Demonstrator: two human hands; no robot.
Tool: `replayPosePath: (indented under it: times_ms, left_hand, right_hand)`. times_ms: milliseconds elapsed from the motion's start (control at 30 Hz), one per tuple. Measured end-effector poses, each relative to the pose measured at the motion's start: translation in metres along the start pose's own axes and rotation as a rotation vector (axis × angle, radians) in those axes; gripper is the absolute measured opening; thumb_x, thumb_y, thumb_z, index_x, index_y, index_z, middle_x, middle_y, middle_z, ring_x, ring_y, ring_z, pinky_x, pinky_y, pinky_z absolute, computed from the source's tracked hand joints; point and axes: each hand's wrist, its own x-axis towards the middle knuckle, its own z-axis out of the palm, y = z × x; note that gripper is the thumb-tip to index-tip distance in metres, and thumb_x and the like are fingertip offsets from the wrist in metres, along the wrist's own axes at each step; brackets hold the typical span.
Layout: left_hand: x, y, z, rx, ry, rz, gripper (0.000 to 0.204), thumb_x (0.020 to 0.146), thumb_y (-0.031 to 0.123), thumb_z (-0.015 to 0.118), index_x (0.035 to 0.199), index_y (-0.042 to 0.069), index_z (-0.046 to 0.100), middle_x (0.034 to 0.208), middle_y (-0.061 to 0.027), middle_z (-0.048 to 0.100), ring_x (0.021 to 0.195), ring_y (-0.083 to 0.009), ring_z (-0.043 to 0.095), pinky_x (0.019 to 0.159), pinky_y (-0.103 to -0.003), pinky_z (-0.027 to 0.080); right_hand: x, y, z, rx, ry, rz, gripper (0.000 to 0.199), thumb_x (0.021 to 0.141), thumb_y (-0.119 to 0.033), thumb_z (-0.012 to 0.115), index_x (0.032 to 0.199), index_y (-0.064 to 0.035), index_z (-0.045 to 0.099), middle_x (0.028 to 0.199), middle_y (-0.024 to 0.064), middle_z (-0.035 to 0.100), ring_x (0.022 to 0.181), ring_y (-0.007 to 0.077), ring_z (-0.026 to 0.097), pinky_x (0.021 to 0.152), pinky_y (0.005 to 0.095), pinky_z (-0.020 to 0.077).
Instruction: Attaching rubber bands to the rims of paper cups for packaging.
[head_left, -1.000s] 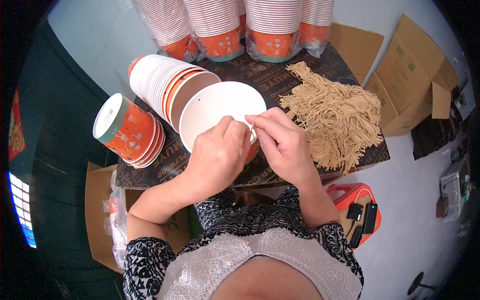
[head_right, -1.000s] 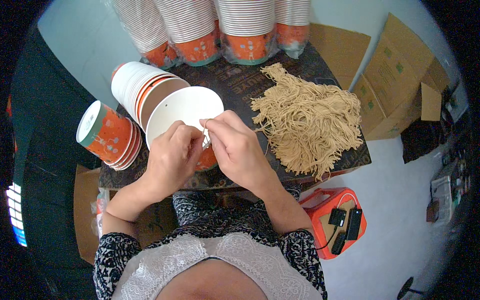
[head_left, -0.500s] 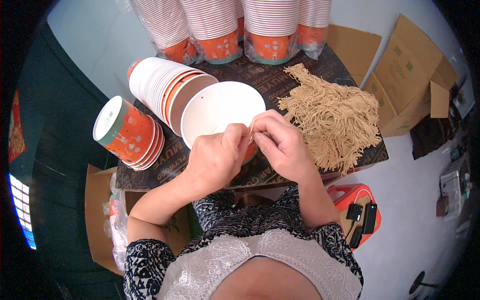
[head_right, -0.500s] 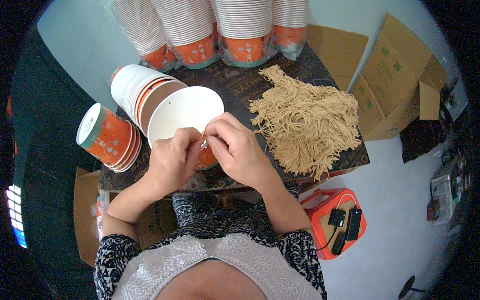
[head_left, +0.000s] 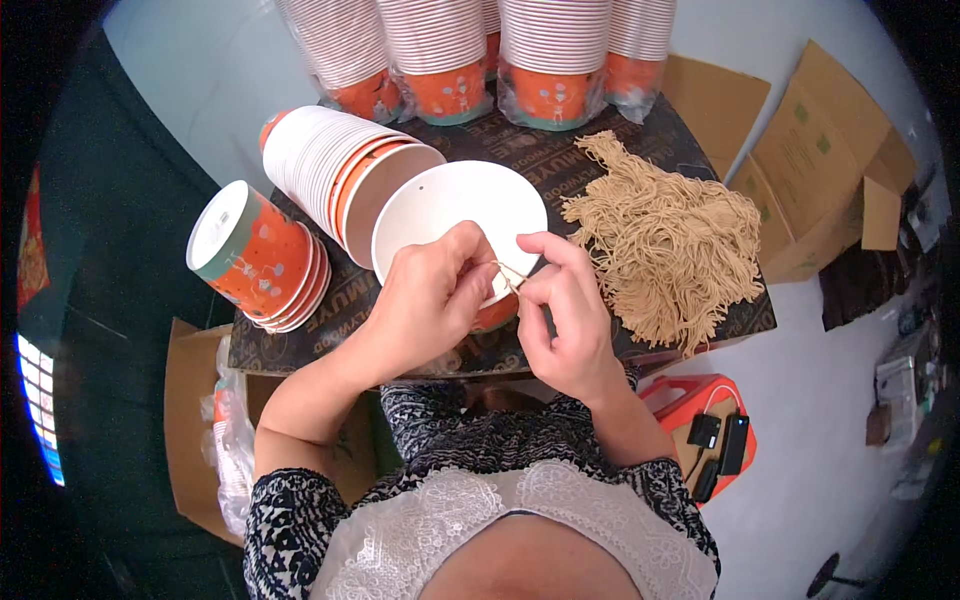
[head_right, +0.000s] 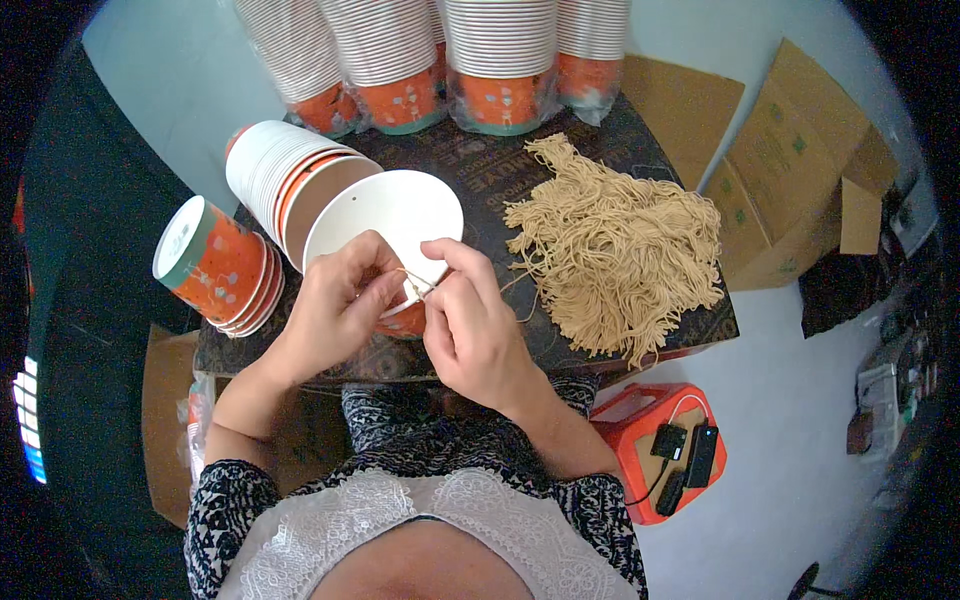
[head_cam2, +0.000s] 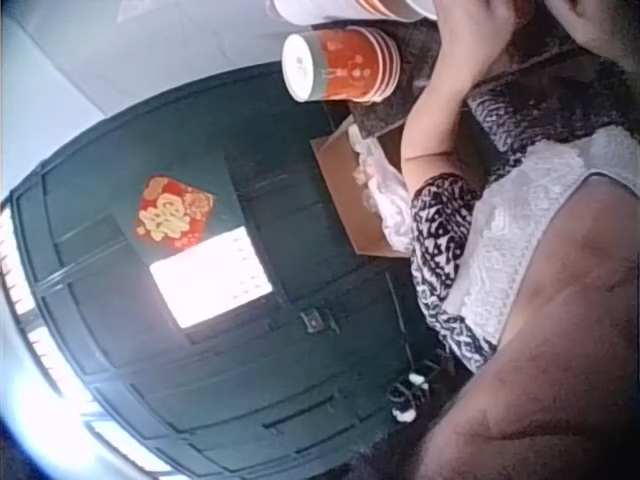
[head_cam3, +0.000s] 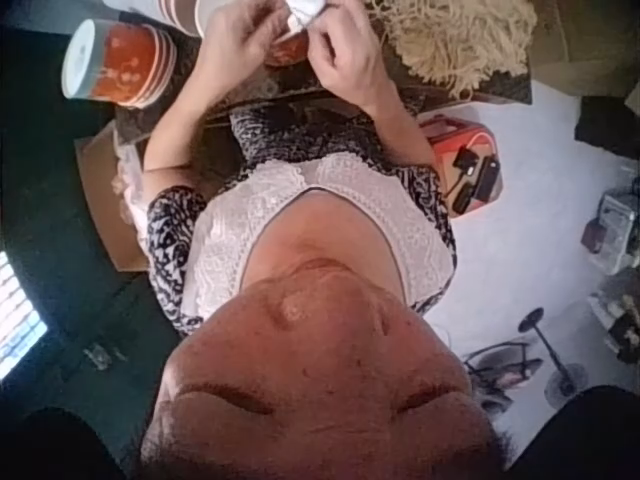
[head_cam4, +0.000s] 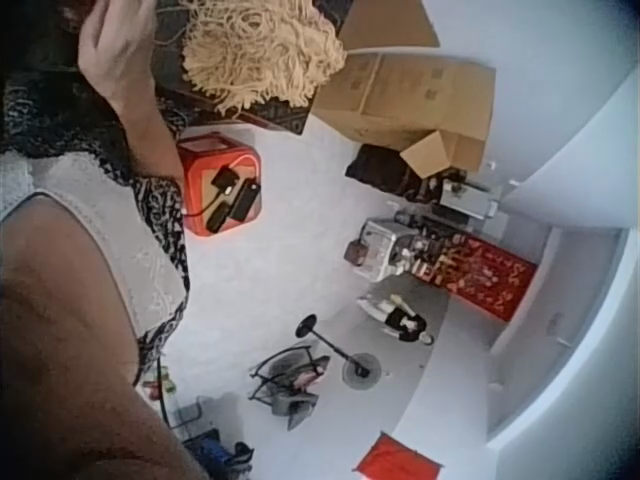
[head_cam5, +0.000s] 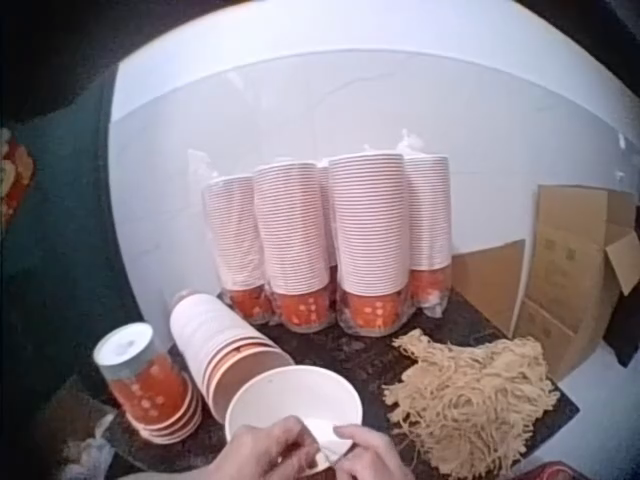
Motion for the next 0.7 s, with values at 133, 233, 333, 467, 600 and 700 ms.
replayPosePath:
  times_ms: [133,233,333,467,600,700]
  left_hand:
    - [0.001,-0.001,0.001,-0.001,0.036,-0.066,0.005,0.086,0.0,0.061,0.084,-0.002,0.056,0.063,-0.0172,0.061,0.06,-0.0307,0.067,0.055,-0.037,0.05]
    - [0.004,-0.002,0.003,-0.006,0.049,-0.094,0.005,0.085,0.0,0.06,0.084,-0.002,0.057,0.063,-0.0168,0.061,0.06,-0.0296,0.067,0.055,-0.036,0.049]
    - [0.005,-0.002,0.002,0.02,0.06,-0.104,0.004,0.085,-0.001,0.061,0.085,-0.002,0.058,0.064,-0.0163,0.063,0.06,-0.0291,0.067,0.055,-0.035,0.05]
    - [0.002,-0.008,0.007,0.047,0.106,0.068,0.009,0.083,-0.002,0.064,0.09,-0.001,0.059,0.071,-0.0163,0.065,0.062,-0.0295,0.068,0.057,-0.036,0.052]
    - [-0.001,-0.003,0.004,0.094,0.058,0.177,0.013,0.081,-0.003,0.065,0.092,0.001,0.058,0.077,-0.0164,0.066,0.066,-0.0313,0.068,0.059,-0.037,0.054]
    - [-0.003,-0.002,0.001,0.109,-0.001,0.201,0.014,0.081,-0.004,0.066,0.091,0.001,0.057,0.081,-0.016,0.064,0.067,-0.0328,0.067,0.057,-0.038,0.052]
  right_hand:
    - [-0.01,-0.002,-0.002,0.02,-0.034,0.006,0.021,0.078,0.014,0.059,0.092,0.0027,0.048,0.127,0.0258,0.05,0.094,0.0348,0.061,0.078,0.0392,0.0527]
    - [-0.012,-0.001,0.001,0.048,0.034,0.012,0.02,0.078,0.014,0.058,0.092,0.0018,0.052,0.12,0.0227,0.054,0.075,0.0201,0.058,0.074,0.0324,0.0488]
    - [-0.011,-0.001,0.0,-0.001,0.044,0.047,0.018,0.081,0.012,0.062,0.094,0.0013,0.054,0.119,0.0218,0.053,0.083,0.0288,0.062,0.071,0.0355,0.052]
    - [-0.012,0.002,0.005,0.006,0.121,0.064,0.018,0.082,0.009,0.064,0.095,0.0,0.057,0.105,0.017,0.057,0.074,0.0243,0.062,0.063,0.0324,0.0508]
    - [-0.012,0.0,0.009,0.093,0.179,0.181,0.014,0.085,0.007,0.065,0.095,-0.0003,0.058,0.081,0.0096,0.058,0.061,0.0174,0.058,0.056,0.0286,0.0478]
    - [-0.011,-0.005,0.014,0.202,0.193,0.273,0.01,0.089,0.005,0.063,0.095,0.0001,0.058,0.071,0.0041,0.057,0.057,0.0087,0.054,0.051,0.0256,0.0447]
